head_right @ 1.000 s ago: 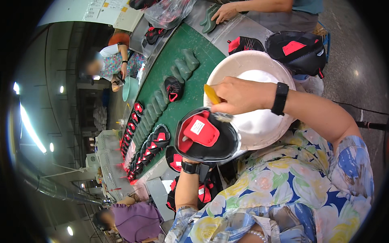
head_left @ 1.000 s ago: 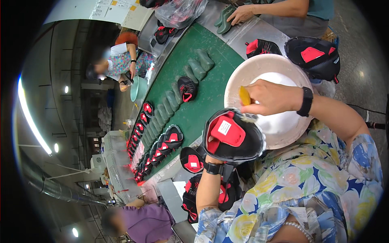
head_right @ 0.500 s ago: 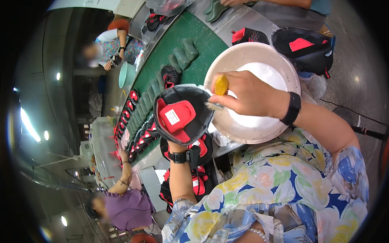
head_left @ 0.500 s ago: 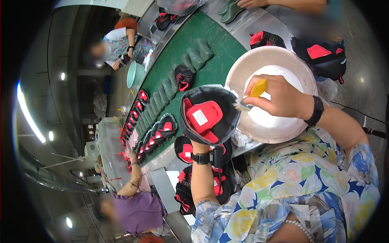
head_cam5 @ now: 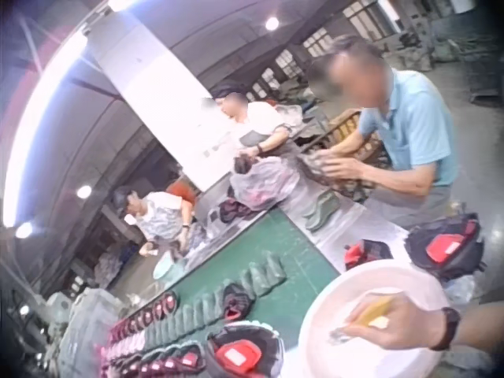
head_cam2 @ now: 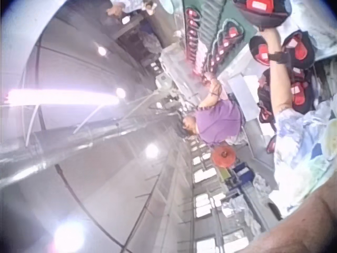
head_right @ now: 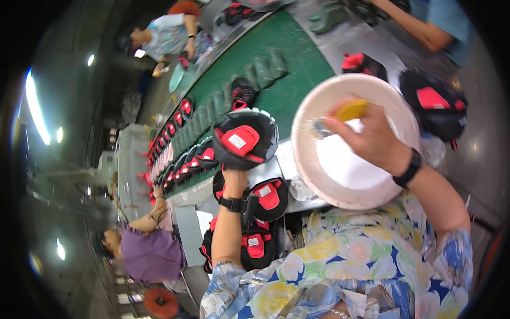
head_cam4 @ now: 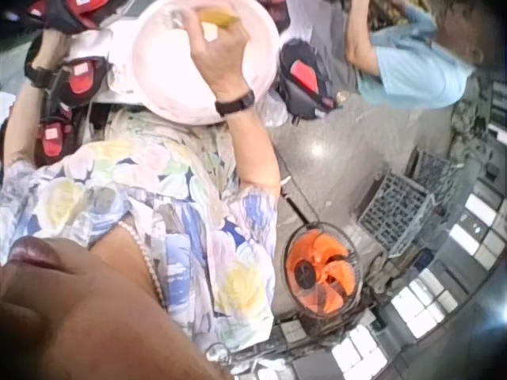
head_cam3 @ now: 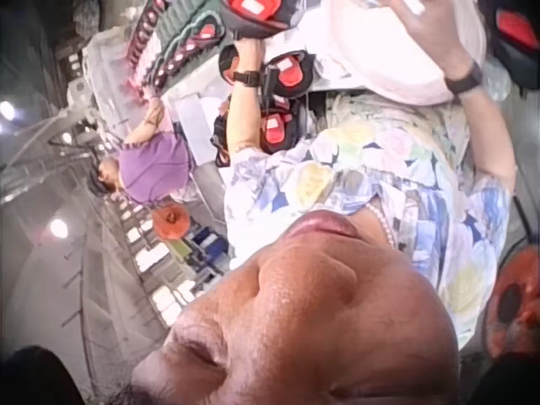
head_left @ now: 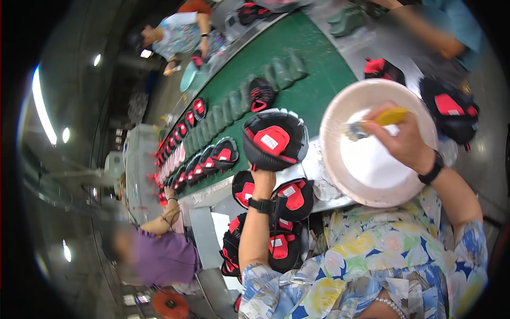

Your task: Applying glue to the interior of shoe soles using a brush.

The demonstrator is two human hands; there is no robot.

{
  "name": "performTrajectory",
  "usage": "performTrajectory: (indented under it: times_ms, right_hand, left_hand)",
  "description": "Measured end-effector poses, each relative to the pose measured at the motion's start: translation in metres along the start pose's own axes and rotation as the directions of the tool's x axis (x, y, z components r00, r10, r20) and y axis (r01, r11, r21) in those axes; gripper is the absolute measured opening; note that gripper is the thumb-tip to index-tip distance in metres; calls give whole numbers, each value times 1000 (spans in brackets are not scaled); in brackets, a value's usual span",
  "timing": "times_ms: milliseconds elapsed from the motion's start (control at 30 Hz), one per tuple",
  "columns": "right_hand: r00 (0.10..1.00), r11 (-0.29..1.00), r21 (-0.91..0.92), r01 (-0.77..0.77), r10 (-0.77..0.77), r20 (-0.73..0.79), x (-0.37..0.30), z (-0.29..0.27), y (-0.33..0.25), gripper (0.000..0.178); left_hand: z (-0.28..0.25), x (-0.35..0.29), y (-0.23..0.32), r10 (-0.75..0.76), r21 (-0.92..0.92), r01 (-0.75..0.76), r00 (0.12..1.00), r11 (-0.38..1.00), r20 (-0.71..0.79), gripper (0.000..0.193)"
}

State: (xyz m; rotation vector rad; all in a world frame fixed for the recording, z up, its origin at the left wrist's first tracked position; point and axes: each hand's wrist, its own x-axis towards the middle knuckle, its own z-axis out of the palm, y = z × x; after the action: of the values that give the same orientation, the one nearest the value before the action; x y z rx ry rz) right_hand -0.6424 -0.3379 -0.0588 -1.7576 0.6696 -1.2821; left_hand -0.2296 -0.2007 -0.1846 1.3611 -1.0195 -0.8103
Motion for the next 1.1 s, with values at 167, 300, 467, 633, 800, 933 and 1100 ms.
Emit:
performTrajectory:
  times_ms: [167,300,467,633,800,933,1100]
  right_hand:
    - [994,982,-171,-80,91,58,0,-22,6,8]
    - [960,960,-150,-238,256,116,8,-18,8,9]
    - [927,931,-196,-308,340,159,20,-12,22,9]
    - [756,811,-404,-423,562,336,36,-18,26,14]
    - [708,787,-485,-382,586,393,43,6,35,18]
    - [689,821,-457,-341,550,472,29,6,28,19]
    - [721,710,-622,-330,615,320,18,-39,51,20]
  left_hand:
    - [-29,62,16,-295,-375,245,952,894,-82,13]
    - [-83,100,-12,-352,-454,252,924,855,-150,21]
    - [-174,129,-71,-539,-223,491,759,842,-365,63]
    - [-146,213,-38,482,868,284,741,407,-468,34]
    - [-40,266,-21,317,938,-312,914,154,252,69]
    - [-6,264,-69,-45,974,-226,973,11,226,66]
    - [41,253,-34,155,771,-547,836,327,527,26]
